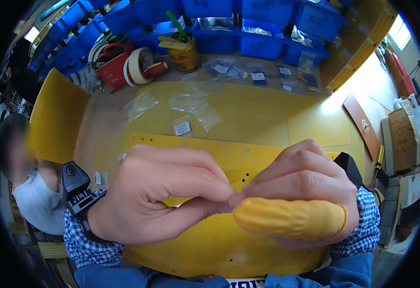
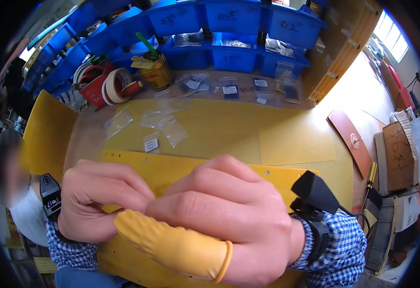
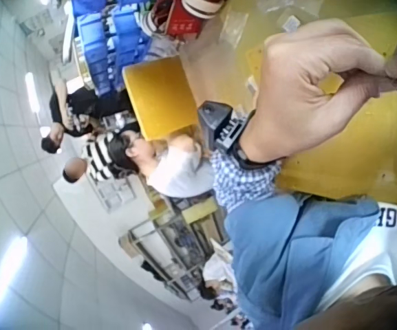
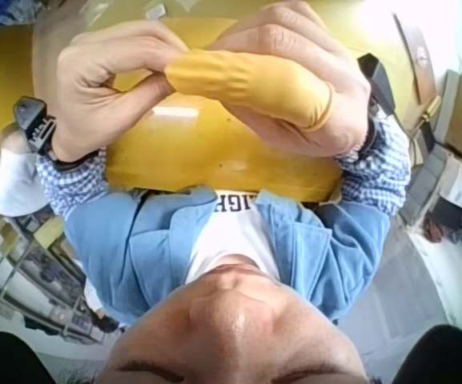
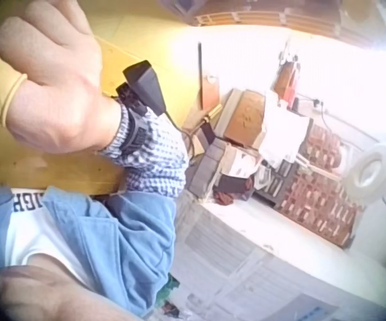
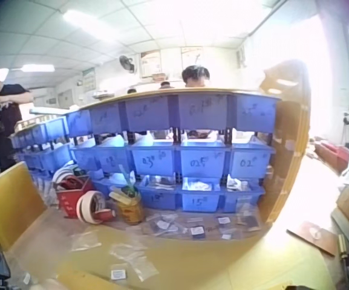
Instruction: The recorder is assembling a metal component by inserting small pins or fasteners into a yellow metal panel.
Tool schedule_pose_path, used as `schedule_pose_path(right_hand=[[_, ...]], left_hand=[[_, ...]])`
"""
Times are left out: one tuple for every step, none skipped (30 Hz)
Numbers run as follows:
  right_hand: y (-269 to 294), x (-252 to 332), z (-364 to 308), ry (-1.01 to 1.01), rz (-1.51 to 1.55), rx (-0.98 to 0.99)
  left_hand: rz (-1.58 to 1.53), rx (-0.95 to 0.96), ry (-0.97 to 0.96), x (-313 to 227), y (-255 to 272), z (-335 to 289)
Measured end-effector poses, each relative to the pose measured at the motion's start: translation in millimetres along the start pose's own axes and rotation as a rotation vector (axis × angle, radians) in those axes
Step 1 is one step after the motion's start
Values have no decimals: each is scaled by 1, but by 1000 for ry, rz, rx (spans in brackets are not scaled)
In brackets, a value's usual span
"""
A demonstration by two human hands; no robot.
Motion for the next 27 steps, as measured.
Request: schedule_pose_path(right_hand=[[1, 3, 0, -18, -18, -21], [1, 2, 0, -40, -39, -40], [1, 1, -1, -63, -61, -60], [1, 0, 0, -87, -85, -79], [0, 0, -1, -76, -75, -79], [3, -2, -5, -55, -62, -106], [5, -2, -7, -34, -51, -132], [4, -1, -6, -32, -26, -173], [4, 1, -7, -29, -26, -174], [4, 2, -7, -39, -17, -152], [4, 2, -8, -51, -13, -129], [6, 3, -9, -48, -16, -129], [6, 4, -9, -45, -21, -117], [6, 5, -9, -42, -24, -105], [6, 6, -9, -38, -23, -105], [6, 6, -9, -29, -22, -120], [6, 7, -9, -21, -23, -134], [6, 7, -9, -17, -23, -135], [6, 7, -9, -18, -29, -129], [7, 8, -9, -17, -35, -123], [10, 10, -9, -11, -34, -125], [12, 12, -11, -52, -71, -82], [12, 11, -11, -98, -109, -35], [11, 11, -10, -98, -110, -33], [11, 12, -9, -84, -125, -29], [11, 12, -9, -68, -136, -29], [11, 13, -9, -67, -133, -30]], left_hand=[[7, -6, 2, -3, 1, -4], [166, 47, -51, -4, 2, -8], [324, 101, -104, -4, 1, -12], [325, 100, -104, 0, 1, -18], [481, 142, -171, 0, -4, -32], [630, 192, -245, 1, -11, -42], [632, 191, -246, 3, -16, -48], [706, 220, -267, 6, -23, -53], [780, 249, -289, 9, -27, -56], [784, 246, -289, 13, -28, -58], [806, 241, -293, 19, -28, -59], [829, 236, -297, 22, -28, -60], [831, 233, -299, 23, -29, -60], [824, 217, -287, 24, -30, -59], [817, 201, -275, 24, -30, -58], [821, 198, -274, 23, -31, -58], [813, 205, -245, 25, -31, -57], [804, 211, -214, 27, -31, -57], [807, 209, -214, 27, -31, -57], [830, 219, -224, 27, -32, -58], [854, 229, -234, 26, -33, -58], [860, 226, -233, 27, -34, -59], [875, 232, -251, 30, -34, -59], [891, 238, -270, 32, -34, -59], [889, 237, -271, 34, -34, -59], [899, 242, -264, 34, -34, -59], [909, 246, -258, 34, -35, -59]])
Point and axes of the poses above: each hand's wrist, its own z-axis towards the middle knuckle, its own y-axis out of the back of the hand, x = y × z, the point moved 4 cm from there along z, towards the middle knuckle, and after that the axes turned 14 degrees about -z, right-handed, at the moved point
